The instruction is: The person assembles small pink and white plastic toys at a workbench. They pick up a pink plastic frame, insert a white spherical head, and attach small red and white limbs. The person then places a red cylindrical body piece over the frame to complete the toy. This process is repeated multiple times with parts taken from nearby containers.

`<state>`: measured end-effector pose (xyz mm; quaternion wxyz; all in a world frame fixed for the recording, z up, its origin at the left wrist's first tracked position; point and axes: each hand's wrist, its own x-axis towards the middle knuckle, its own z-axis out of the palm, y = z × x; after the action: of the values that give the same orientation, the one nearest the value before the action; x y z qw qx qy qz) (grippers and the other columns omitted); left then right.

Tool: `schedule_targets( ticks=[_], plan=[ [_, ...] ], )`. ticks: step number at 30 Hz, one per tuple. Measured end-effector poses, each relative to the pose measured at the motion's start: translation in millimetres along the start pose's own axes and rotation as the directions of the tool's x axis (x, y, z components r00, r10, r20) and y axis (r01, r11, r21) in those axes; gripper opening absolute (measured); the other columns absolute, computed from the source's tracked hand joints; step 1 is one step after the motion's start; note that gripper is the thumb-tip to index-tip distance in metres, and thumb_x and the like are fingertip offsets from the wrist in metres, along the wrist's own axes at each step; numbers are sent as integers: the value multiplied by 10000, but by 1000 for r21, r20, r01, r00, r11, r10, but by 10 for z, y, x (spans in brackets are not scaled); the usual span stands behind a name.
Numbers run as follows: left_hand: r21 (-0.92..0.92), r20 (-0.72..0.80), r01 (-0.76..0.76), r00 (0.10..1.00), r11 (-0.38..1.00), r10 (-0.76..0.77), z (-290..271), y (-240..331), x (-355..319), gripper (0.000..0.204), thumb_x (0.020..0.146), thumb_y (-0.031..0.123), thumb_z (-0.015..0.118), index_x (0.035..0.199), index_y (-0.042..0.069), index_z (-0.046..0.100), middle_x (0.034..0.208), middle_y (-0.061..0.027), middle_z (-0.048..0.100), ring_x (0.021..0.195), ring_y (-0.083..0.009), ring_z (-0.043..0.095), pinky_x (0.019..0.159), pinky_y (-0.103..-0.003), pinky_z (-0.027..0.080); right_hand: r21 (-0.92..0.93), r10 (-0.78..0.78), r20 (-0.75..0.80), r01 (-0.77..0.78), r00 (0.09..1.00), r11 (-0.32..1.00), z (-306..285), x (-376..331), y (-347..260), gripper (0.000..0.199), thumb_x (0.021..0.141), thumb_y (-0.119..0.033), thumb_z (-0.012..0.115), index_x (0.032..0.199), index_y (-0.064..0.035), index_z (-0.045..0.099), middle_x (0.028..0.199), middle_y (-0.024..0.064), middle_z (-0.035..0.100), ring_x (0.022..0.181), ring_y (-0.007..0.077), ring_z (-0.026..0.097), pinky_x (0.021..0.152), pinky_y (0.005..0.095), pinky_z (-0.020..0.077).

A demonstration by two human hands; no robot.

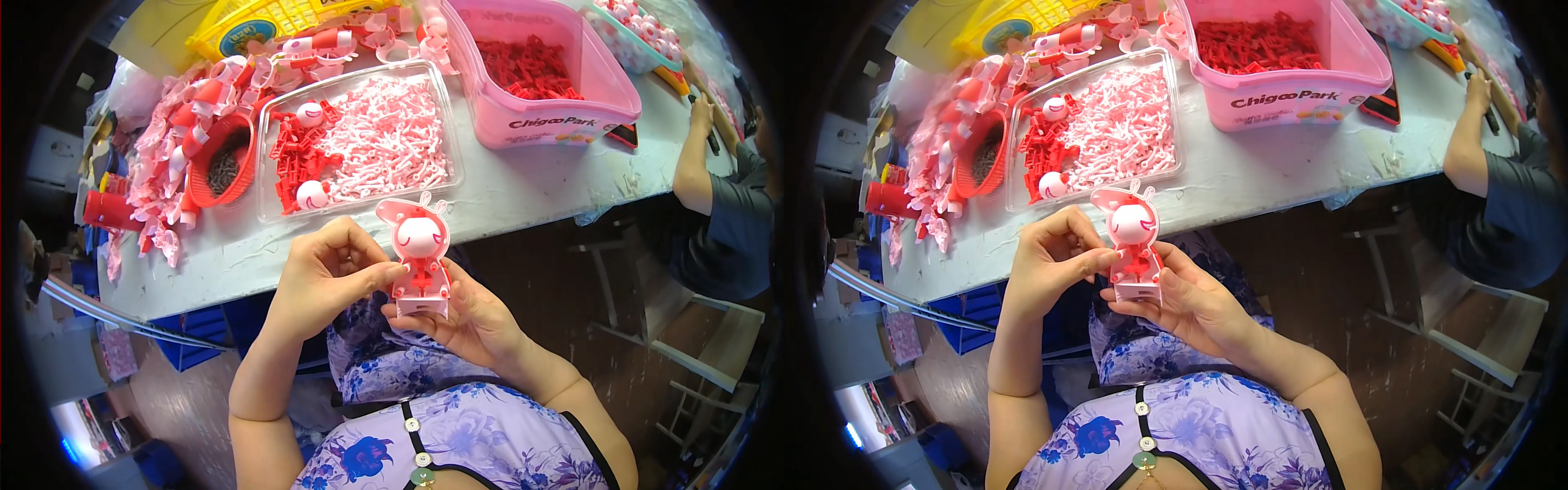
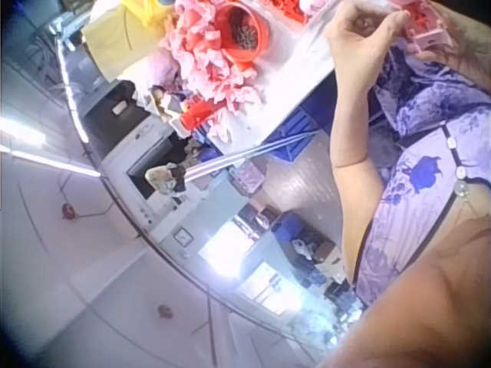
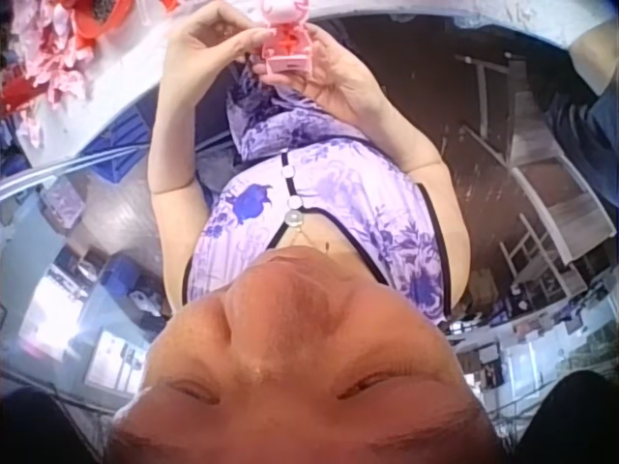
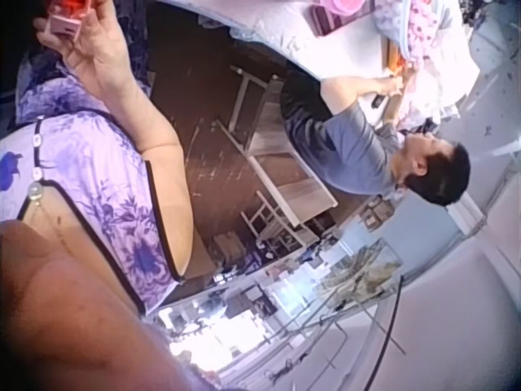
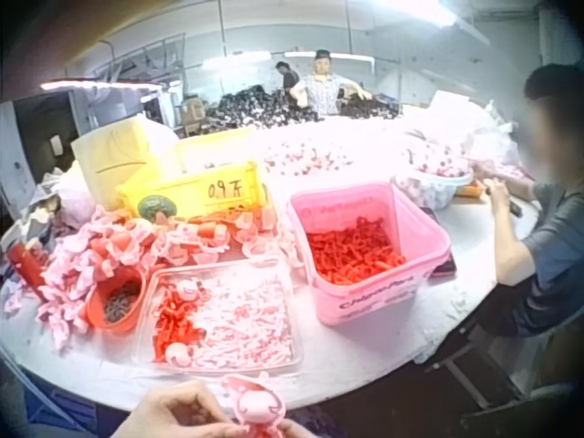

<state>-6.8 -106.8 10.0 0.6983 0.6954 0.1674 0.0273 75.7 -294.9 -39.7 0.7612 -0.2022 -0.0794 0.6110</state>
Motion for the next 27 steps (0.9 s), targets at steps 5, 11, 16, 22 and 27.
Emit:
schedule_targets(
  ticks=[5,11,16,22,27],
  plan=[
    [-113,53,109,993,988,-104,-9,49,-16,180,824,105,752,825,14,596,749,-50,668,594,-40,571,510,-185,442,74,28,76,-33,997,997,-56,-21,-1,635,962,-361,542,1418,-36,245,1361,213,420,1259,347,479,1085,449,393],
    [-44,84,159,984,986,-155,-46,54,-19,179,820,118,756,829,15,610,732,-43,669,575,-38,571,491,-177,438,82,35,60,-40,998,996,-71,-42,19,656,953,-381,549,1422,-33,249,1359,220,429,1247,344,492,1075,435,406],
    [126,49,170,983,977,-177,-190,346,48,134,829,107,736,851,-4,665,714,-14,655,590,-37,576,500,-170,438,74,3,92,-10,996,997,-69,-63,-66,668,955,-398,533,1432,-36,238,1395,238,402,1246,333,495,1068,425,413],
    [606,-130,-130,957,785,259,-310,302,535,105,828,90,718,888,9,688,750,-17,619,639,-71,539,593,-234,440,55,-25,63,22,998,998,-37,-81,-112,672,960,-405,519,1441,-36,228,1419,257,375,1248,329,495,1074,414,409],
    [799,-3,-150,967,582,254,-306,230,768,148,774,118,748,882,26,704,815,-37,594,708,-107,542,655,-266,447,76,-28,58,23,998,997,-89,-104,-80,638,978,-376,493,1449,-43,220,1424,261,367,1258,332,486,1081,418,402]
  ],
)
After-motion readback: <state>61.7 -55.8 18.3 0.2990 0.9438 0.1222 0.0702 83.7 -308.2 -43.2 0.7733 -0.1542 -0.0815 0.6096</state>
